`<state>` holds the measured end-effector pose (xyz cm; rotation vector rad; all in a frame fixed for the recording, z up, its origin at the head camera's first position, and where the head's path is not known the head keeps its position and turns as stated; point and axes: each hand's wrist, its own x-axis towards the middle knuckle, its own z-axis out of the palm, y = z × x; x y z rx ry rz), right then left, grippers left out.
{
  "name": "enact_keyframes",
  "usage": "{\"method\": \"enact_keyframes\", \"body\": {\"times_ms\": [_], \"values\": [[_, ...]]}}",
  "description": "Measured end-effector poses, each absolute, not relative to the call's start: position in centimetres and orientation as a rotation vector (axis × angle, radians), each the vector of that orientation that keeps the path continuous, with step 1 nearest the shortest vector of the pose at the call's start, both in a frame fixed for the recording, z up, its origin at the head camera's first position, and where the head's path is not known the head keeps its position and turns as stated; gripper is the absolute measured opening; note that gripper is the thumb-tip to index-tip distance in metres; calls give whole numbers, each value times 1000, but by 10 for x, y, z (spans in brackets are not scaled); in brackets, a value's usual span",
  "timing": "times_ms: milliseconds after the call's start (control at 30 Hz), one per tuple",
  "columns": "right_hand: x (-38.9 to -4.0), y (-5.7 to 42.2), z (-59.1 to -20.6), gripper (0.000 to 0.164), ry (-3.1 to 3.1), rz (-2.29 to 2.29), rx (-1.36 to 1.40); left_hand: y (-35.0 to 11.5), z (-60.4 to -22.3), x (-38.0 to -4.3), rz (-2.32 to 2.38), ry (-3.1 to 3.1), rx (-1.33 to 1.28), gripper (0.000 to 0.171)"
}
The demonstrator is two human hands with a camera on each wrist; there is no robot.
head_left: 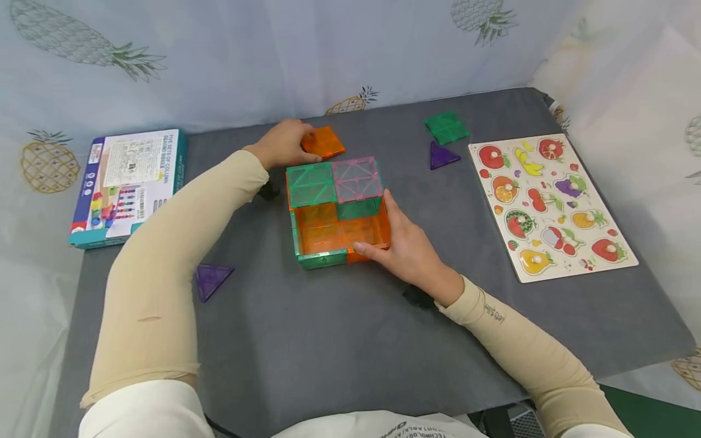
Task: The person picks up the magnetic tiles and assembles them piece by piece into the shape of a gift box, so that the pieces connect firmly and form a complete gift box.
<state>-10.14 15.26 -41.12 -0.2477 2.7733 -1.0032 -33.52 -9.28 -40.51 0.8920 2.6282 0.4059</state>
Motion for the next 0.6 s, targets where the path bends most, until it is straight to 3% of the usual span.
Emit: {"method": "enact_keyframes", "body": {"times_ms": [200, 400, 600], "values": [[-101, 154, -411, 109, 2766, -1005, -236, -109, -363, -311, 590, 2634, 804, 67], [-102, 155, -412, 110, 2770, -1054, -294, -93, -328, -253, 676, 2656, 1190, 60], [-104, 156, -415, 109, 2807, -1151, -410, -68, -335, -193, 607, 2561, 1416, 61]]}}
